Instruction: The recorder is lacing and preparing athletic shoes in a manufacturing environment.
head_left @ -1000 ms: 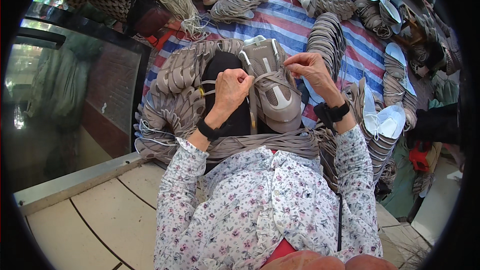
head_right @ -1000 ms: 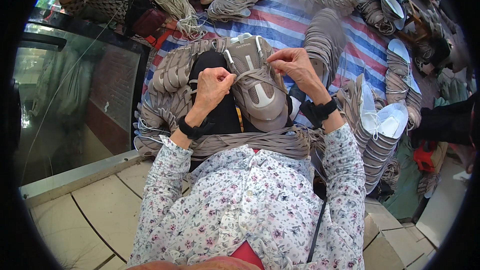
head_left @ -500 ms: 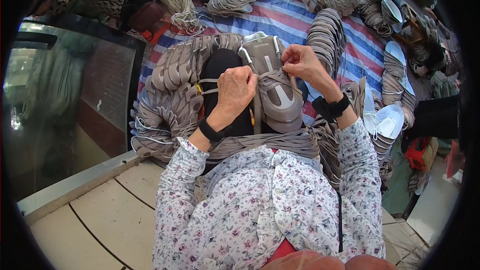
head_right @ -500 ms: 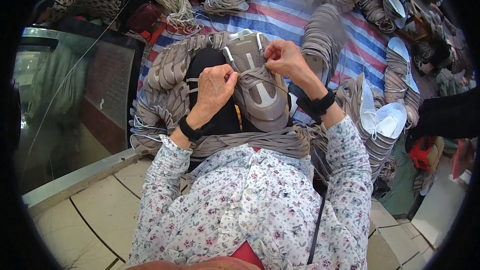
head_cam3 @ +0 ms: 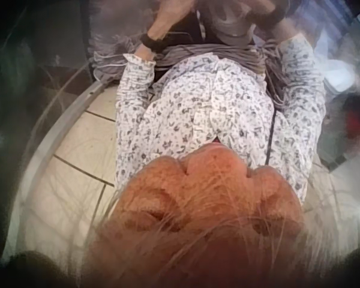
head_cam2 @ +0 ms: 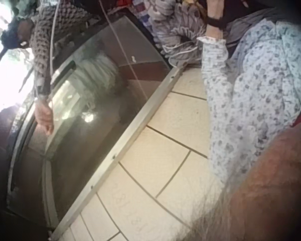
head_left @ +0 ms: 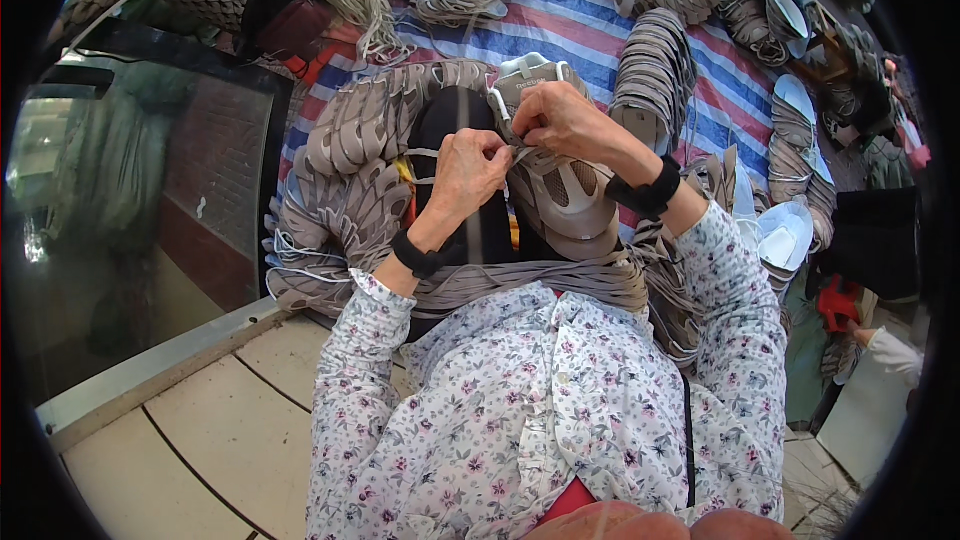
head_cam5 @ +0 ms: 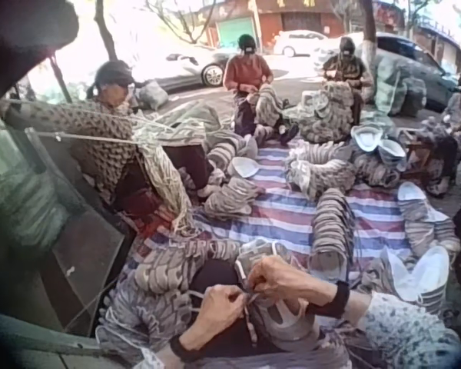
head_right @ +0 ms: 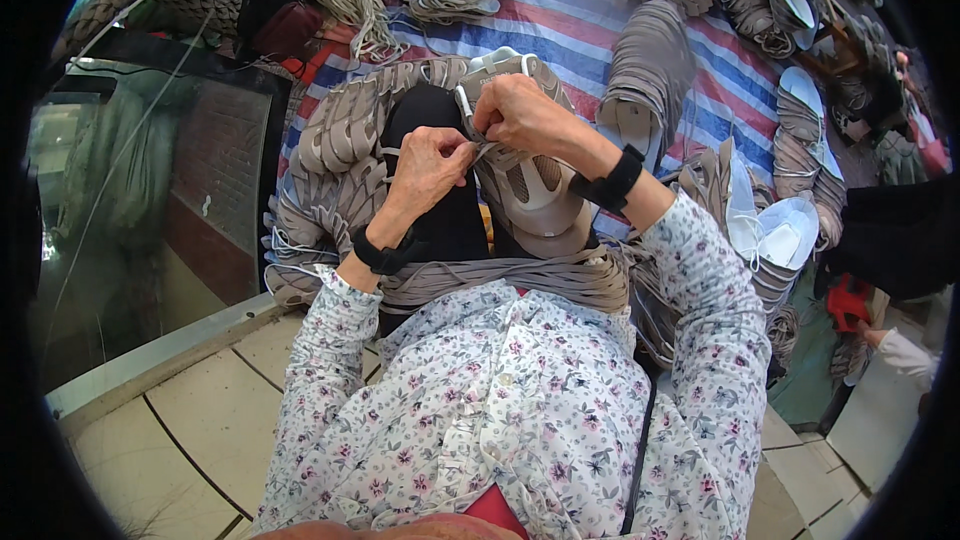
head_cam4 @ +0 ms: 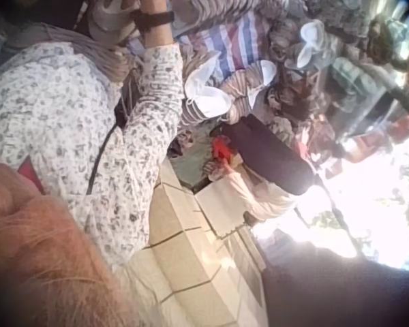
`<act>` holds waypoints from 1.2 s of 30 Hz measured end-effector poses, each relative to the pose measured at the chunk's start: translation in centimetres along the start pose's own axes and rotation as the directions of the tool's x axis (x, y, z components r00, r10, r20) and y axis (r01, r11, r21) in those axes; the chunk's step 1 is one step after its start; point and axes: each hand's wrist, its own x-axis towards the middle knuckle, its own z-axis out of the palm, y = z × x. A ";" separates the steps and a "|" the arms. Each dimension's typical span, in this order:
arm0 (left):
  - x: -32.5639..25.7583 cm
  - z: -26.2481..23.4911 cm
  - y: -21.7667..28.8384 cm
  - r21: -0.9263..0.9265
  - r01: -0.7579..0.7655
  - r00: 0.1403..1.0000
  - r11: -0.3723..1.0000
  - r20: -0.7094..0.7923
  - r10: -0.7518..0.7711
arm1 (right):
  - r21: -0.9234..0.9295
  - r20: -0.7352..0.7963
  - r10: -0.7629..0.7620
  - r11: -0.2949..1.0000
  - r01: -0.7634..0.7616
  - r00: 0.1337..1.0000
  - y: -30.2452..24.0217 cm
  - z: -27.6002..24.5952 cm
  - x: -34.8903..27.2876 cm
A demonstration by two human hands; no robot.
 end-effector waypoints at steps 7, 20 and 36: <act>0.1 0.9 -1.6 0.149 -0.115 0.992 0.982 -0.042 0.122 | -0.281 0.222 0.118 0.958 -0.052 0.968 -0.3 0.7 1.0; 1.0 -0.3 1.2 0.013 -0.265 0.933 0.964 -0.250 0.260 | -0.516 -0.115 -0.218 0.847 0.129 0.969 -2.4 -4.5 -3.3; 4.7 3.4 3.4 0.407 -0.408 0.904 0.818 0.055 0.424 | 0.607 -0.517 0.515 0.784 -0.132 0.684 2.3 4.3 -6.8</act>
